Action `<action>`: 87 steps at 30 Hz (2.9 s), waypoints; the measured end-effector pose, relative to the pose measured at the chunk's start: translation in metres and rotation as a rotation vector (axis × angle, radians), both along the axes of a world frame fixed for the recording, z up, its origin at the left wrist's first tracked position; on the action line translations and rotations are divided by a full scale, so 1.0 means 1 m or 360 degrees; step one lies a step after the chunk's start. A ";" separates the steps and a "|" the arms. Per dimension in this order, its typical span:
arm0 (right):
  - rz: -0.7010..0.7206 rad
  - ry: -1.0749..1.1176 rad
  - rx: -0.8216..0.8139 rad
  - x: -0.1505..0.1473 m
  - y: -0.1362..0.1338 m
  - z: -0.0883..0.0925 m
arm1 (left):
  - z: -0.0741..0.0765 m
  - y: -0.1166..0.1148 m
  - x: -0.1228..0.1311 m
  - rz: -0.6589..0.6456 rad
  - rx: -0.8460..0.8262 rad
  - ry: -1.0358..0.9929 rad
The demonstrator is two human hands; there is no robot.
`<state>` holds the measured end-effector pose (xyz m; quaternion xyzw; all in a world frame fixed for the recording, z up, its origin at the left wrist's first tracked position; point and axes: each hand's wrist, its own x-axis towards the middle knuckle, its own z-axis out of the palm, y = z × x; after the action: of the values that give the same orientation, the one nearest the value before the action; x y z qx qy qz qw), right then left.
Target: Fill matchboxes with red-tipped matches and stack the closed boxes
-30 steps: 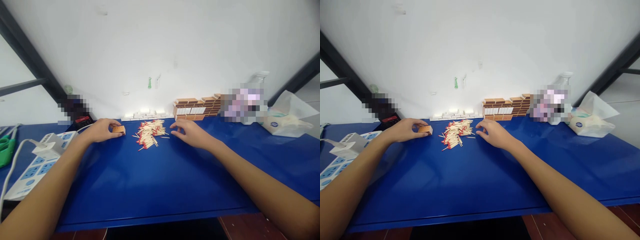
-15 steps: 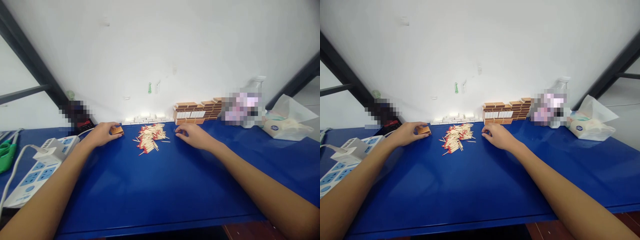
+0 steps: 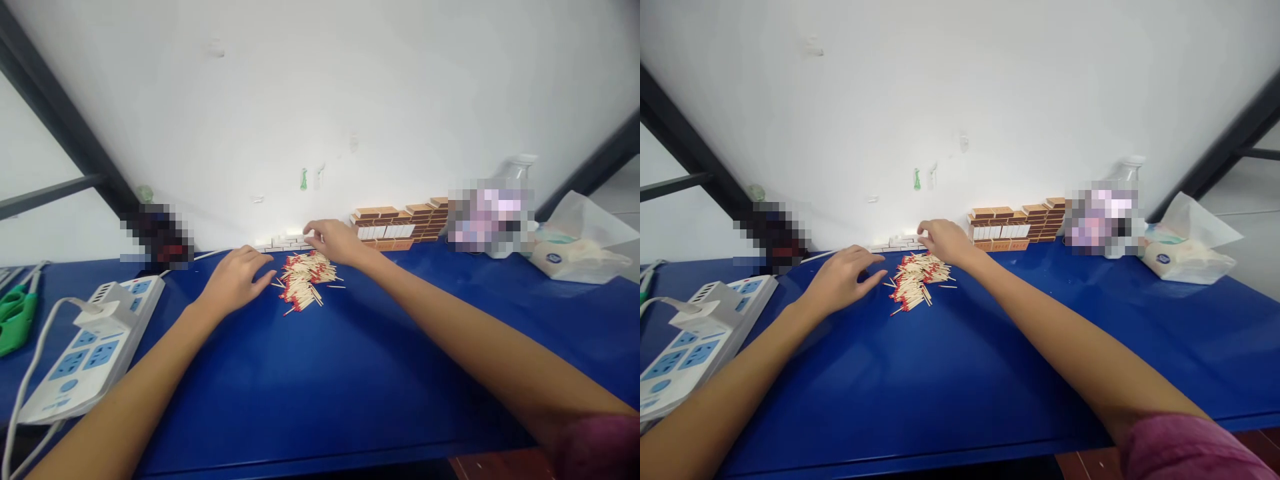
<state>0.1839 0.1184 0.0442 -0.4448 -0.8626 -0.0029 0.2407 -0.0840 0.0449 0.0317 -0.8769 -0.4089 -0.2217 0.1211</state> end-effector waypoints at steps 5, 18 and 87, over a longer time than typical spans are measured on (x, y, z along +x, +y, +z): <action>0.0041 -0.0100 -0.0004 -0.038 0.031 0.001 | 0.000 -0.003 0.006 -0.0034 0.0034 0.0071; 0.0345 -0.0064 -0.0253 0.008 -0.084 0.031 | 0.005 -0.028 0.030 -0.0092 -0.0023 -0.0338; 0.0172 0.0312 -0.0619 0.047 -0.110 -0.017 | -0.018 -0.071 0.080 -0.0483 -0.0436 -0.0086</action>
<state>0.2314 0.0089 0.0267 -0.4343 -0.8420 0.2197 0.2327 -0.0039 -0.0264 0.0138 -0.9305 -0.3015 -0.2031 -0.0451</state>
